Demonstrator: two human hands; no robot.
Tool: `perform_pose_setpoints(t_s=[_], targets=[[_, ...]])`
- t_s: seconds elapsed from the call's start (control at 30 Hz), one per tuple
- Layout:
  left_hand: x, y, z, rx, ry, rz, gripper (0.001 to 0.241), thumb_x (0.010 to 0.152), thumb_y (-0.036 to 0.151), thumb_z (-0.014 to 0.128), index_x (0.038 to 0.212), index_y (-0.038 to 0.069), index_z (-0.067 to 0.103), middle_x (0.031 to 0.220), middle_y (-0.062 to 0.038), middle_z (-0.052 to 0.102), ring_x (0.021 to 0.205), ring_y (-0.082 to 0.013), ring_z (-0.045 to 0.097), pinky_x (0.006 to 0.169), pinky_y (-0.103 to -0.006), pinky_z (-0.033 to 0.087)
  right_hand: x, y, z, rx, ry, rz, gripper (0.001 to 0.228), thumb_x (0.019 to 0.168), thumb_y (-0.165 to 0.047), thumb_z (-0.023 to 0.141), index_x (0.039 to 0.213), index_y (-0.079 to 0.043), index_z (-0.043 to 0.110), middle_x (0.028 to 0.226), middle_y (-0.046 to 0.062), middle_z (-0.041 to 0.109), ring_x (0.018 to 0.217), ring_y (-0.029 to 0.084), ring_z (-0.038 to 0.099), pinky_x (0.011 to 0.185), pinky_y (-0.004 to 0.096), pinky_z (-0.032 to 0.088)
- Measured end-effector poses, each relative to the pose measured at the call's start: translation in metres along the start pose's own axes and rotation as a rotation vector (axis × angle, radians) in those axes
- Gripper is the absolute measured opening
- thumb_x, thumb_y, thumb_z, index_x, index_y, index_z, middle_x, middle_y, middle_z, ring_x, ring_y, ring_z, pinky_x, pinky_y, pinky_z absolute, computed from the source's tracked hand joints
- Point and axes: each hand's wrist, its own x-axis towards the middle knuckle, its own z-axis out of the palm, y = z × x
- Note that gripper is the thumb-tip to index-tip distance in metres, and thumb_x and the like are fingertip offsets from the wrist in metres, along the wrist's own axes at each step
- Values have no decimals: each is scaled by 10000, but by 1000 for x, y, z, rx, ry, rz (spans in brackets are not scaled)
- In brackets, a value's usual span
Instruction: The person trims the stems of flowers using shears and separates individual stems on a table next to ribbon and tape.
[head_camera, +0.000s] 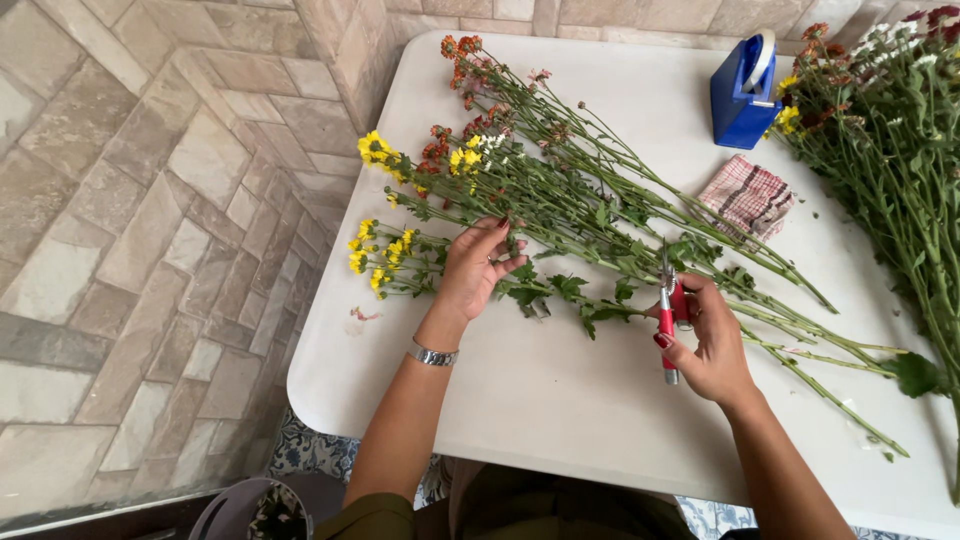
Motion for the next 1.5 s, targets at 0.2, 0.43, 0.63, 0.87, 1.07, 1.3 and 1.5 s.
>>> perform_pose_setpoints(t_s=[0.2,0.43,0.63,0.87,1.07,1.3,1.5], targets=[[3,-2,-12,219,-73,96,227,968,113,724,1175,40,664,979,-91,701,789,-164,706,644,-285,647,0,18,-1,99,0,-6,769,743,-274,721,1389,64,477,1071,279,662,924,364,689,813,460,563],[0,6,-19,357,-100,191,356,926,126,774,1236,-4,656,975,-71,690,797,-132,711,552,-200,605,7,-4,1,295,17,26,701,789,-219,611,1388,100,430,1282,285,566,957,365,665,792,432,560],[-6,19,-18,630,-60,301,302,929,13,666,1224,33,727,990,-89,676,848,-130,671,617,-235,617,10,7,-3,382,65,42,677,838,-241,516,1403,114,407,1272,294,541,917,378,657,730,434,543],[-22,20,7,782,-104,246,411,974,253,613,1371,163,668,1359,-150,597,1305,-319,562,1010,-451,534,9,1,1,390,82,2,688,790,-230,530,1389,88,417,1285,287,543,915,366,671,723,417,547],[-26,-4,46,250,-229,-57,455,1005,447,647,1255,78,559,1298,-190,648,1221,-323,621,1007,-579,505,4,15,12,220,21,-98,798,695,-190,729,1381,100,441,1242,260,548,952,376,672,803,434,558],[3,-31,47,-112,-106,-65,131,1060,128,577,1172,70,541,1227,-208,709,1036,-268,709,969,-559,598,2,-32,6,-99,7,-198,852,665,-347,874,1317,74,521,1337,272,582,927,346,710,815,435,587],[6,-40,37,-121,-90,-44,122,1049,149,596,1154,105,552,1243,-241,696,1023,-318,730,906,-544,632,-8,-34,-3,-62,32,-192,729,716,-304,802,1297,47,537,1585,279,412,898,310,699,776,420,577]])
